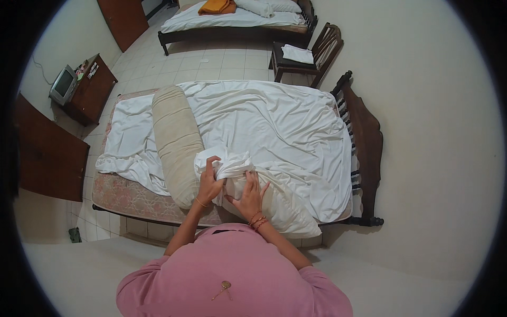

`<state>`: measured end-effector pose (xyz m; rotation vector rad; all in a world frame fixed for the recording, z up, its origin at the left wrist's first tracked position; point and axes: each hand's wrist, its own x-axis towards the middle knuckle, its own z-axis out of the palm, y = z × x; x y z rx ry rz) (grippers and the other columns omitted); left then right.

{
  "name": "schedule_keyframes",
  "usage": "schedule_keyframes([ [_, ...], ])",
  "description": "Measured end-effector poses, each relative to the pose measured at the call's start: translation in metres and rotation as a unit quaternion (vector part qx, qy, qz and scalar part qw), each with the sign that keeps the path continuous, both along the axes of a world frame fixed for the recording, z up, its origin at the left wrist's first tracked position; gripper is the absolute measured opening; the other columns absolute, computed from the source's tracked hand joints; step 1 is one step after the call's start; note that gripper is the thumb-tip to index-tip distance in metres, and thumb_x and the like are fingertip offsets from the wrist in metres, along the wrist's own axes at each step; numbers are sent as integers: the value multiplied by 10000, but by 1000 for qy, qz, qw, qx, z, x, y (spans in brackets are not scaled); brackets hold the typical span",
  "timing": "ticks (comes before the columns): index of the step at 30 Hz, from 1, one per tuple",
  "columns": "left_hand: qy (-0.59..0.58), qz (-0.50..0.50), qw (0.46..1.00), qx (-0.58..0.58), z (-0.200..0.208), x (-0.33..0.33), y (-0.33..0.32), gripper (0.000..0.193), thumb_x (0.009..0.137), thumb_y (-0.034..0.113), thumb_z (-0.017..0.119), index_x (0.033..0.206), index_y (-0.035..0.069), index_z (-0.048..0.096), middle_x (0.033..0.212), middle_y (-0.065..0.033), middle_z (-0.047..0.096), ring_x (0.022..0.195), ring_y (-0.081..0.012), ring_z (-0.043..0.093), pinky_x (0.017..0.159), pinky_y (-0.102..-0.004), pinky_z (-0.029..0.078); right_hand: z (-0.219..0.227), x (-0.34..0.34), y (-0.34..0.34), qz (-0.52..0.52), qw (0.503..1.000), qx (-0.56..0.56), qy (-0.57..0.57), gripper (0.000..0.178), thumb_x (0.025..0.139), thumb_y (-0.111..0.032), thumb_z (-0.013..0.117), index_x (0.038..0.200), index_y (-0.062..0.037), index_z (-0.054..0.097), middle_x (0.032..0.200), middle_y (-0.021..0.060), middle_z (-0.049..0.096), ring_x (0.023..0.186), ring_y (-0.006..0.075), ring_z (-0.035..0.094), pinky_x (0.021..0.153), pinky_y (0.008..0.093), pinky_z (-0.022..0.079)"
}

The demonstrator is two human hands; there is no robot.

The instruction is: The person is folding bed linens and placing them on a chair.

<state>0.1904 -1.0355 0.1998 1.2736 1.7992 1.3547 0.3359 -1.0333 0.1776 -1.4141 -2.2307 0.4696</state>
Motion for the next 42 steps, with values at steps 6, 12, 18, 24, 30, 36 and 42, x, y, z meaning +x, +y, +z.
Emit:
schedule_keyframes([
  [6, -15, 5, 999, 34, -8, -11, -1, 321, 676, 56, 520, 983, 76, 429, 598, -95, 481, 506, -154, 463, 467, -294, 348, 10, 10, 4, 64, 995, 43, 61, 788, 563, -198, 721, 1227, -60, 320, 1052, 115, 477, 960, 281, 442, 893, 428, 298],
  [12, -133, 64, 989, 13, -7, -9, 4, 391, 675, 0, 513, 1051, 86, 445, 712, -85, 569, 627, -137, 521, 560, -245, 409, 17, 13, 5, 97, 984, -47, 143, 604, 595, -17, 612, 1174, -49, 442, 775, 114, 499, 763, 280, 479, 707, 342, 392],
  [18, -135, 342, 926, 86, -86, -97, 0, 241, 701, -1, 476, 939, -28, 504, 766, -68, 562, 653, -116, 512, 606, -246, 418, 16, 29, -20, 178, 945, -95, 259, 460, 587, 66, 506, 1035, -31, 544, 779, 127, 564, 743, 297, 536, 674, 338, 421],
  [24, -159, 208, 965, 28, -64, -142, -17, 274, 697, 49, 500, 957, -36, 525, 773, -82, 563, 674, -137, 508, 618, -262, 415, 18, 56, -31, 68, 965, -157, 198, 687, 585, 28, 606, 1214, -78, 351, 746, 201, 562, 708, 364, 551, 630, 396, 441],
  [30, 95, 27, 994, -55, -42, -84, -21, 327, 659, 53, 534, 980, -11, 534, 854, -163, 564, 767, -253, 556, 675, -317, 438, 10, 53, -3, 26, 987, -149, 57, 396, 645, -127, 657, 998, -30, 508, 670, 214, 555, 677, 383, 547, 590, 418, 436],
  [36, 307, 118, 936, -130, -8, -76, -53, 354, 575, -29, 560, 920, 46, 553, 848, -152, 437, 737, -328, 502, 642, -402, 419, 6, 50, 26, 18, 990, -97, 98, 130, 674, -82, 578, 769, -1, 542, 667, 207, 552, 661, 371, 548, 560, 400, 430],
  [42, 326, 191, 925, 35, -10, -66, -86, 315, 529, -63, 527, 838, -5, 538, 873, -158, 411, 792, -320, 466, 706, -359, 405, 30, 34, 74, -26, 981, -20, 190, 69, 673, -42, 538, 729, -3, 547, 640, 197, 543, 617, 358, 545, 524, 372, 409],
])
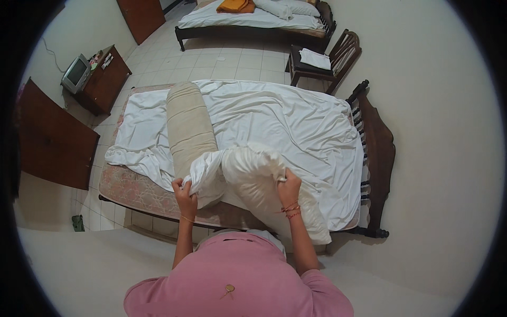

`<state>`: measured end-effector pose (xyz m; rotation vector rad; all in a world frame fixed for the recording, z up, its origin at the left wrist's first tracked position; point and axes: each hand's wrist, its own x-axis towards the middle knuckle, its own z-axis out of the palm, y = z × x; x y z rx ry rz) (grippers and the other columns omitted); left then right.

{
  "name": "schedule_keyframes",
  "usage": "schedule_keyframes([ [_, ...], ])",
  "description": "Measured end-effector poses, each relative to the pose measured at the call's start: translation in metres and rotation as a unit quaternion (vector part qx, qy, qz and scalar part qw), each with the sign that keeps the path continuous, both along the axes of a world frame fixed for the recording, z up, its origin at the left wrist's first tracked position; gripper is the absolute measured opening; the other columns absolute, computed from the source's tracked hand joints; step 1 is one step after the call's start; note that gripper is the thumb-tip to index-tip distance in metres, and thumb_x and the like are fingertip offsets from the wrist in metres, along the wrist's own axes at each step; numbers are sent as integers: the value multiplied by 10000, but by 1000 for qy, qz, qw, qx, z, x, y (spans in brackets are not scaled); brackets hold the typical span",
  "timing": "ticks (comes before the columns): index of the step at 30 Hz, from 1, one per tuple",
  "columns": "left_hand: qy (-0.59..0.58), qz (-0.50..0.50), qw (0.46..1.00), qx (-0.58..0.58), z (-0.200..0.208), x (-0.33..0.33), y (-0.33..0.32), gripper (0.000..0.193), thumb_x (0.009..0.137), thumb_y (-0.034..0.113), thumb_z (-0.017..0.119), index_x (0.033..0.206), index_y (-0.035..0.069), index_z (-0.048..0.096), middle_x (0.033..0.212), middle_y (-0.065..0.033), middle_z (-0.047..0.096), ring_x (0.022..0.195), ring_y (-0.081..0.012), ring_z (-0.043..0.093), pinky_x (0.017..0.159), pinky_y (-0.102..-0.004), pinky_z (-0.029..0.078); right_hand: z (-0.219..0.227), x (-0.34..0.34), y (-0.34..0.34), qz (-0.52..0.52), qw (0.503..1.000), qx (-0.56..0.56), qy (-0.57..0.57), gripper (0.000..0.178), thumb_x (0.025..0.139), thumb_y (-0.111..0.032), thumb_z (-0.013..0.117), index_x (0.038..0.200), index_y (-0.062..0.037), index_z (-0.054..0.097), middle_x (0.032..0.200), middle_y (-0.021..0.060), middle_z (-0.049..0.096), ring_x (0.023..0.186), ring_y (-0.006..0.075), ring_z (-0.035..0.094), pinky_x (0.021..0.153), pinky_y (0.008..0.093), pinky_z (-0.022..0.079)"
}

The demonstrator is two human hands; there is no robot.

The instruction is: The person is folding bed linens and placing them on a chair.

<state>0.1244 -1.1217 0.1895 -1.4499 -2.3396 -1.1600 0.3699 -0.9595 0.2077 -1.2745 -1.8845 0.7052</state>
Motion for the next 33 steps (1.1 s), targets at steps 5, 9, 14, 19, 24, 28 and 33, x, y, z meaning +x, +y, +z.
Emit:
schedule_keyframes([
  [5, -141, -74, 986, 56, 10, -10, -8, 270, 507, -76, 475, 767, -27, 528, 864, -158, 418, 781, -303, 466, 705, -295, 391, 33, -15, 42, -15, 997, 56, 56, 99, 683, -38, 519, 762, 5, 561, 618, 188, 531, 573, 326, 528, 530, 320, 402],
  [9, -207, -179, 962, 5, 31, -29, -4, 226, 515, -56, 499, 738, -27, 527, 811, -139, 430, 750, -280, 471, 693, -279, 391, 45, -14, 83, 14, 992, 108, 67, 154, 708, -42, 494, 824, 19, 576, 663, 182, 567, 563, 200, 550, 555, 285, 414],
  [14, -248, -300, 919, -66, 44, -31, 11, 208, 549, -2, 560, 745, -33, 498, 777, -111, 436, 722, -254, 471, 678, -274, 389, 66, -38, 138, -23, 980, 179, 88, 113, 693, -43, 502, 770, 24, 552, 654, 187, 542, 604, 334, 529, 568, 324, 415],
  [19, -245, -310, 917, -56, 52, -17, 31, 264, 587, 31, 609, 815, -23, 487, 778, -87, 437, 710, -190, 446, 674, -244, 374, 45, -102, 155, -66, 948, 297, 96, 138, 711, -98, 542, 794, 8, 571, 774, 147, 579, 711, 314, 538, 626, 366, 424],
  [24, -309, -263, 910, -82, 64, -6, 37, 316, 637, 86, 655, 888, -37, 508, 804, -73, 520, 743, -136, 481, 701, -255, 392, -1, -169, 126, -7, 944, 308, 116, 210, 655, -52, 513, 850, -6, 576, 760, 124, 572, 725, 315, 514, 699, 384, 394],
  [28, -423, -265, 864, -70, 79, 0, 28, 300, 709, 120, 654, 935, -38, 537, 820, -37, 579, 751, -67, 483, 689, -223, 404, -47, -193, 104, 100, 977, 188, -15, 304, 620, -21, 518, 921, -28, 565, 818, 106, 557, 800, 276, 495, 722, 373, 372],
  [33, -509, -257, 814, -106, 73, 0, 31, 205, 722, 100, 639, 875, -18, 571, 779, -18, 593, 720, -54, 498, 661, -223, 414, -97, -217, 76, 82, 984, 109, -117, 399, 602, -38, 554, 995, -103, 528, 824, 49, 506, 852, 208, 476, 711, 351, 344],
])
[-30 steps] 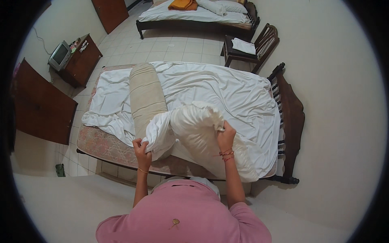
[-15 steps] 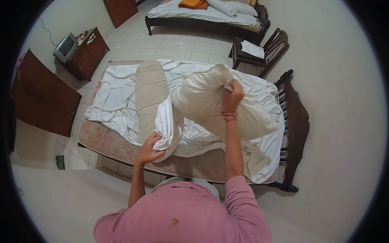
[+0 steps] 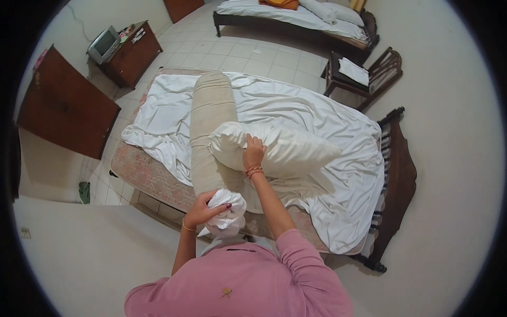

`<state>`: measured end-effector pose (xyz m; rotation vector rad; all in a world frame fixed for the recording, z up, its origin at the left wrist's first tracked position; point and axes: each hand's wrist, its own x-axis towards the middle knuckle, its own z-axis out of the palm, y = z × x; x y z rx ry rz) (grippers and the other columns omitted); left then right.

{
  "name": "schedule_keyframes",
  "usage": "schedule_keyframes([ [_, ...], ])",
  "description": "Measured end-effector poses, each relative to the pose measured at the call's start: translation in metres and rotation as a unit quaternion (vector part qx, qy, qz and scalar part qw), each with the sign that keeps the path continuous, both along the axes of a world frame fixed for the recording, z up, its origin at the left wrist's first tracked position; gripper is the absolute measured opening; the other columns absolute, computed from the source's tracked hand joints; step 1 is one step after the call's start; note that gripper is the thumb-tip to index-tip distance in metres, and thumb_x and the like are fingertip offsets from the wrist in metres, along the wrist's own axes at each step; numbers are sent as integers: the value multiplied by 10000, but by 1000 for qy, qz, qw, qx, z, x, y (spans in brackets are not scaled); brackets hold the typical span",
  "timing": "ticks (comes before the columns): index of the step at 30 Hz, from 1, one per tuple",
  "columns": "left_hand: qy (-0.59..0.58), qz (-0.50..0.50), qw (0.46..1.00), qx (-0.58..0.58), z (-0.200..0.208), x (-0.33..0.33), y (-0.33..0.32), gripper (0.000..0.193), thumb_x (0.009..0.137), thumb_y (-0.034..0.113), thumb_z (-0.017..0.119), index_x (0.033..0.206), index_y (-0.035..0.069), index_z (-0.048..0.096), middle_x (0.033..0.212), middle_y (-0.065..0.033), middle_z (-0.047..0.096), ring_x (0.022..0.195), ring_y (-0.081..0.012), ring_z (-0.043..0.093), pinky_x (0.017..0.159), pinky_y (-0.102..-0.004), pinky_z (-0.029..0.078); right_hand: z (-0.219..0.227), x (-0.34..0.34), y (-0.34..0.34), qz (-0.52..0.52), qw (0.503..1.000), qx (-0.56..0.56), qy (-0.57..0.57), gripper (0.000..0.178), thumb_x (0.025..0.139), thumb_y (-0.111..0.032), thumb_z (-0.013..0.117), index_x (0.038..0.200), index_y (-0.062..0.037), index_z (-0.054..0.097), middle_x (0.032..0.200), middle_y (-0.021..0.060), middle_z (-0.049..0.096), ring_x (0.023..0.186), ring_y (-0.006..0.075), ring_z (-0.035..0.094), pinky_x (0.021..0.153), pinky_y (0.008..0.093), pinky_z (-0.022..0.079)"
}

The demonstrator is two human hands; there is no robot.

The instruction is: The person is folding bed linens and placing them on a chair.

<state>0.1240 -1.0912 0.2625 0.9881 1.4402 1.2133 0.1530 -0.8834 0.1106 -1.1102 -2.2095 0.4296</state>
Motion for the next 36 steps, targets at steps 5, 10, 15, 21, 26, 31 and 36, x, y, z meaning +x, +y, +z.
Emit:
schedule_keyframes([
  [5, -16, 44, 997, -64, -30, -2, -10, 234, 727, 118, 642, 911, -14, 582, 796, -18, 599, 729, -63, 511, 669, -225, 418, 6, -16, 6, -31, 999, -25, -29, 412, 616, -1, 553, 1016, -90, 502, 816, 66, 499, 829, 241, 498, 708, 361, 380],
  [10, -21, 59, 992, -112, -50, 0, 8, 309, 720, 138, 652, 974, -13, 563, 854, -17, 576, 779, -61, 496, 706, -216, 412, 20, -30, 41, -30, 983, -168, -66, 415, 654, 22, 534, 1053, -58, 454, 866, 104, 513, 848, 297, 509, 742, 395, 404],
  [15, -77, 145, 983, -80, -59, -9, 42, 391, 734, 112, 621, 1077, -23, 489, 941, -41, 565, 851, -85, 498, 758, -230, 403, 32, -25, 60, 95, 986, -44, 131, 500, 685, -6, 551, 1163, -18, 404, 1079, 223, 493, 1041, 340, 453, 880, 375, 363],
  [21, -10, 183, 983, -30, -78, -20, 61, 450, 691, 63, 639, 1091, -34, 457, 1005, -70, 550, 908, -122, 500, 820, -255, 380, 22, 48, 16, 367, 827, -414, 101, 461, 689, -39, 515, 1146, -25, 454, 1173, 136, 457, 1143, 256, 381, 953, 335, 281],
  [26, 13, 124, 992, -24, -72, -20, 66, 528, 687, 70, 655, 1144, -44, 416, 1010, -87, 544, 909, -121, 499, 804, -248, 392, -13, 81, -31, 281, 823, -457, 184, 572, 628, 52, 475, 1190, -25, 396, 1154, 115, 472, 1130, 245, 392, 947, 325, 297],
  [31, -8, 72, 997, -1, -68, -7, 53, 456, 680, 62, 659, 1087, -32, 475, 973, -54, 561, 878, -111, 507, 786, -236, 396, -32, 93, -50, 202, 894, -379, 131, 528, 645, 58, 481, 1161, -15, 396, 1096, 189, 480, 1032, 312, 452, 865, 359, 364],
  [36, 125, -62, 990, 33, -47, -9, 26, 311, 662, 30, 632, 962, -3, 557, 863, -112, 588, 767, -113, 548, 668, -250, 428, -27, 113, -63, 80, 951, -294, -51, 262, 700, -75, 501, 947, 11, 515, 723, 246, 557, 729, 414, 532, 660, 450, 428],
])
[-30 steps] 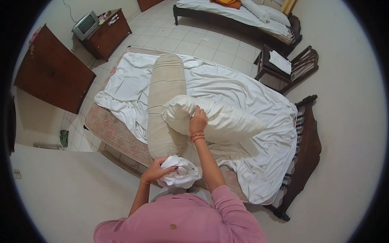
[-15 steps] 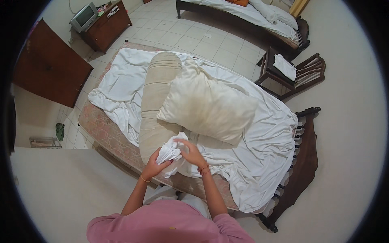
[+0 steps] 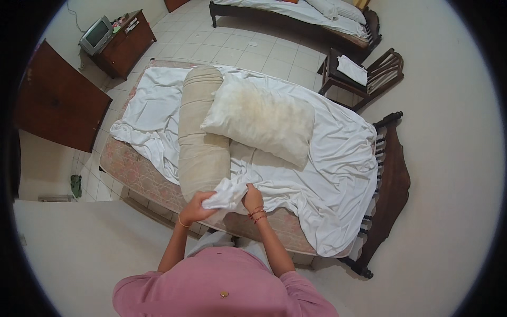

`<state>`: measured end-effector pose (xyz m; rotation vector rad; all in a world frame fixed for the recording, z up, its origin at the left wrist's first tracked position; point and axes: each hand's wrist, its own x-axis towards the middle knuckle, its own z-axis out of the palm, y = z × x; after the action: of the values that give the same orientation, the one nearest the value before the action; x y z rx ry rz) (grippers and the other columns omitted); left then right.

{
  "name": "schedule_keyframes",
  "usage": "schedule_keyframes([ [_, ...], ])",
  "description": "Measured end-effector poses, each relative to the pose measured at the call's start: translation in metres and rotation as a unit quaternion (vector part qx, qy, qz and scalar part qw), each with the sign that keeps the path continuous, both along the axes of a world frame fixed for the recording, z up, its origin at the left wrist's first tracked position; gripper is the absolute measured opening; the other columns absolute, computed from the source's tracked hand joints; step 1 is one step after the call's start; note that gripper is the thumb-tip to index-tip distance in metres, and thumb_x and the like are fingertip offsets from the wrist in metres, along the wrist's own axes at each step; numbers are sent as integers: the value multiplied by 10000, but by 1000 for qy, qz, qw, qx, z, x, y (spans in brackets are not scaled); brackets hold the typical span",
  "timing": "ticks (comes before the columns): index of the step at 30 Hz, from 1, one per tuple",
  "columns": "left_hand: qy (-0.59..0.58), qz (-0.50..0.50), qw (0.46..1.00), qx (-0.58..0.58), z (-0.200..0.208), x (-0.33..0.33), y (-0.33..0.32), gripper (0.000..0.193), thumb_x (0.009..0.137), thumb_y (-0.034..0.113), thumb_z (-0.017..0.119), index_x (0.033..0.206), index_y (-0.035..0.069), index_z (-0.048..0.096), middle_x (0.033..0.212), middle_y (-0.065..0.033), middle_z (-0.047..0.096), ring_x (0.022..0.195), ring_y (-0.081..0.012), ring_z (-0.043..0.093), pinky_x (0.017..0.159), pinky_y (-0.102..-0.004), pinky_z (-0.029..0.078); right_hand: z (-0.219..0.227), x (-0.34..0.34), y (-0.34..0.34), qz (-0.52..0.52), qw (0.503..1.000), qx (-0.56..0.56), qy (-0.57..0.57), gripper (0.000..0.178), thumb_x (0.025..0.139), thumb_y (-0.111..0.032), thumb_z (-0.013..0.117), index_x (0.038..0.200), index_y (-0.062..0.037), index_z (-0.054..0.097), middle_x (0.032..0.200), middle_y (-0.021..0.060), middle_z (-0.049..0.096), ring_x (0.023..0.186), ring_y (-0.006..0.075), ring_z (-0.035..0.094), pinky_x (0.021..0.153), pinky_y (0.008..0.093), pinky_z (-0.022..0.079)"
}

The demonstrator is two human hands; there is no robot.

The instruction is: The person is folding bed linens and placing them on a chair.

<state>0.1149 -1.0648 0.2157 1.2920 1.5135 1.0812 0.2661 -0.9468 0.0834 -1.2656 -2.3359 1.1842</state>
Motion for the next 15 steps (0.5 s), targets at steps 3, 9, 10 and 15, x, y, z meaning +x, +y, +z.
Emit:
schedule_keyframes([
  [3, 167, 221, 955, 109, 5, 4, -9, 305, 626, 0, 595, 929, 4, 555, 787, -131, 565, 675, -189, 564, 601, -276, 427, 12, 16, -4, -54, 997, -3, -49, 208, 730, -128, 471, 857, 18, 549, 746, 260, 555, 750, 403, 534, 657, 457, 419],
  [9, 237, 357, 881, 201, 21, 22, -18, 277, 618, 5, 533, 891, -19, 497, 759, -160, 477, 709, -326, 479, 652, -339, 400, 54, 46, -48, -145, 978, -138, 57, 259, 758, -125, 427, 899, 69, 527, 918, 304, 510, 807, 419, 506, 705, 414, 420],
  [10, 214, 350, 889, 202, 18, 26, -19, 311, 637, 7, 507, 938, -28, 437, 853, -170, 439, 793, -325, 449, 721, -355, 372, 57, 51, -55, -128, 987, 71, 65, 292, 765, -127, 443, 974, 72, 488, 1042, 287, 440, 854, 410, 484, 735, 405, 407],
  [15, 179, 341, 892, 234, 21, 45, -16, 392, 737, 187, 496, 1052, -5, 363, 969, -131, 397, 876, -258, 419, 725, -287, 355, 91, 70, -68, -163, 925, 282, 193, 470, 752, -116, 499, 1164, 51, 345, 1226, 213, 281, 934, 345, 435, 798, 380, 373],
])
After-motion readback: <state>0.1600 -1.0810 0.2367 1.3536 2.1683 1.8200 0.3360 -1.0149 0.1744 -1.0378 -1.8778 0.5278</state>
